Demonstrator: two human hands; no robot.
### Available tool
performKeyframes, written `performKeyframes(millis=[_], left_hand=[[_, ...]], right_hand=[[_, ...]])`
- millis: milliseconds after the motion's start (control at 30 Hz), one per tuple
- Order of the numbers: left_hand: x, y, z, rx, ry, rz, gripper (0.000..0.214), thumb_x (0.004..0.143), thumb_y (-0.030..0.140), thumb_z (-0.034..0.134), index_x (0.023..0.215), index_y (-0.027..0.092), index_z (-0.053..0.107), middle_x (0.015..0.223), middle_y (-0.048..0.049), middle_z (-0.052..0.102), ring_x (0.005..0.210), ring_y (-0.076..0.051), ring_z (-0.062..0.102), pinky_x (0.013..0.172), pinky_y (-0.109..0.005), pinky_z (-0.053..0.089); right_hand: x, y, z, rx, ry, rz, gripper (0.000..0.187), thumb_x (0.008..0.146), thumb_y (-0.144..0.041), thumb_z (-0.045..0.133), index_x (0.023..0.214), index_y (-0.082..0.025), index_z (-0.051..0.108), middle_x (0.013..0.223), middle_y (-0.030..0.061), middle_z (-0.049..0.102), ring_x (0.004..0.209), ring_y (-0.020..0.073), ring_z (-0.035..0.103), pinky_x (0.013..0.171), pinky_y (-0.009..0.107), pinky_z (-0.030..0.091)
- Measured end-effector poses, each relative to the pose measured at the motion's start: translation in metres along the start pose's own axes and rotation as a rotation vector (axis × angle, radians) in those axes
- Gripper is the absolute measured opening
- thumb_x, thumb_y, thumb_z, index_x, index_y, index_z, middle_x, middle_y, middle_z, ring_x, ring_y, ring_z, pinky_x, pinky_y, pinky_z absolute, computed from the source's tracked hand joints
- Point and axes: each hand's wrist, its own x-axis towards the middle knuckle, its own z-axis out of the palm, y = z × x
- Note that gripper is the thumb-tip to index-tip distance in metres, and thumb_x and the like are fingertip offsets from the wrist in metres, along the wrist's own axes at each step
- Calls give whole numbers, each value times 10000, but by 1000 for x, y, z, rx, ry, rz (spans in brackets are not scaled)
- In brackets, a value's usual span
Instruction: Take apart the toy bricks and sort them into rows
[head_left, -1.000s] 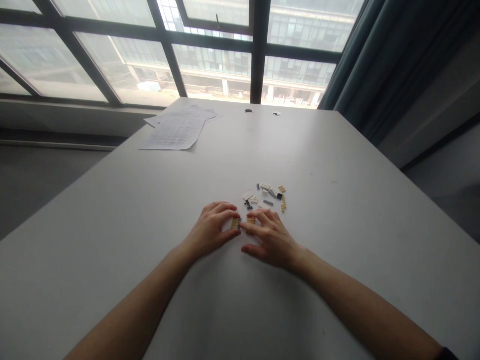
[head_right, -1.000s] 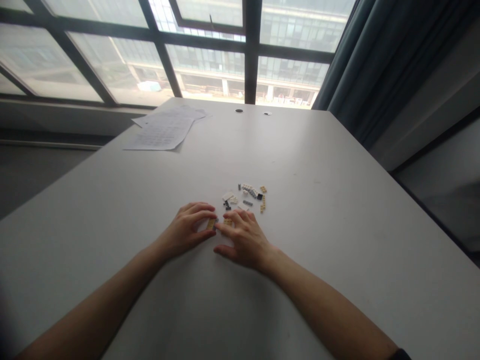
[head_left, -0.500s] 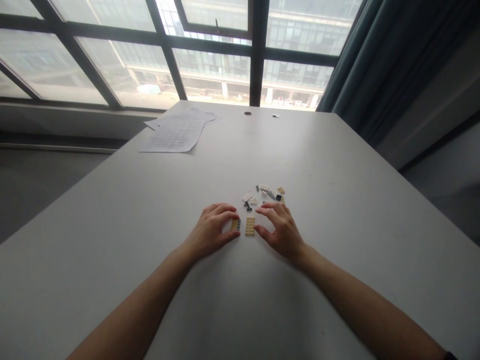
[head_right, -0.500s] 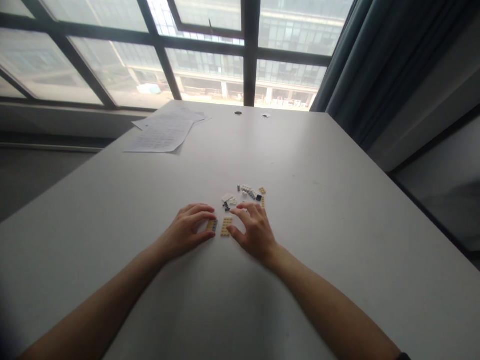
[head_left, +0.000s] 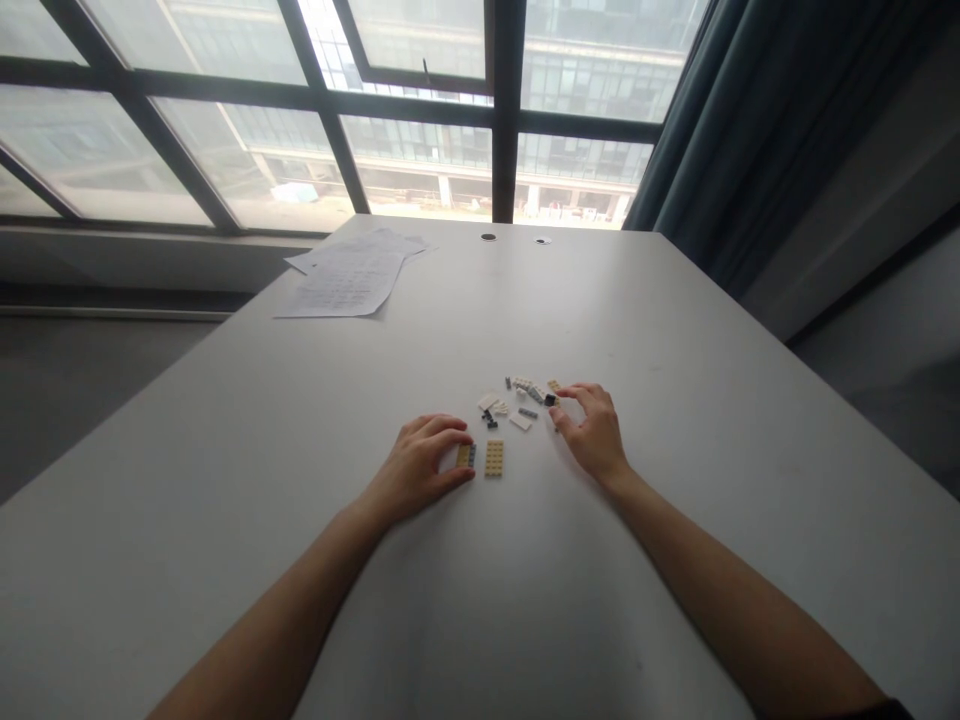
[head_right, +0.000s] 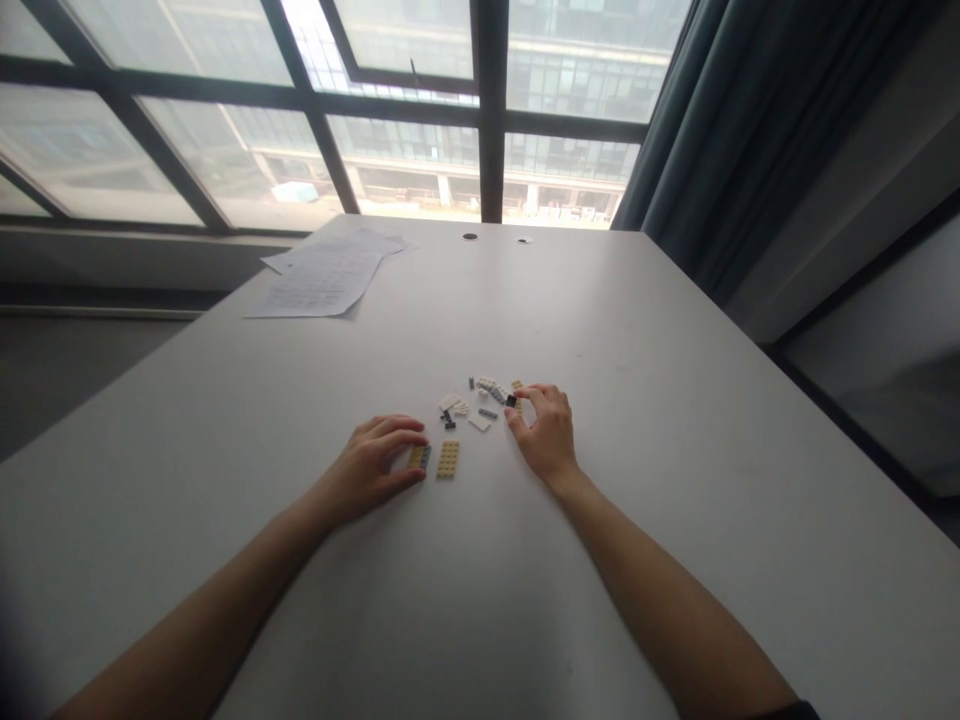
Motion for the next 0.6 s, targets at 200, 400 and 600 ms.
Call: performKeyframes(millis=[200,400,600], left_hand=[[0,-1,-1,-1,-9,-7,381,779,470,677,1099,265,647,1233,-63,617,1182,-275,514,1019,-458,371],[6,7,-7,-48,13,-109,429,822,524,612,1131,226,615,1235,-88,610,1161,-274,530,1012,-467,401],[45,21,-15,11,71,-68,314,894,417,535,1122,224,634,1184,-75,631,1121,-257,542,982,-441,428]], right_hand=[[0,6,4,-136,-136,5,329,814,-303,611,1127,-209,652,1182,105,571,1102,289,493,967,459,397],[-4,2,7,-255,-209,-81,329,886,-293,541,1199,-248,631,1320,100,524,1207,303,425,982,485,368],[-5,2,9,-294,-228,-100,321,893,-281,538,1196,-231,631,1309,111,537,1215,301,422,989,487,366]])
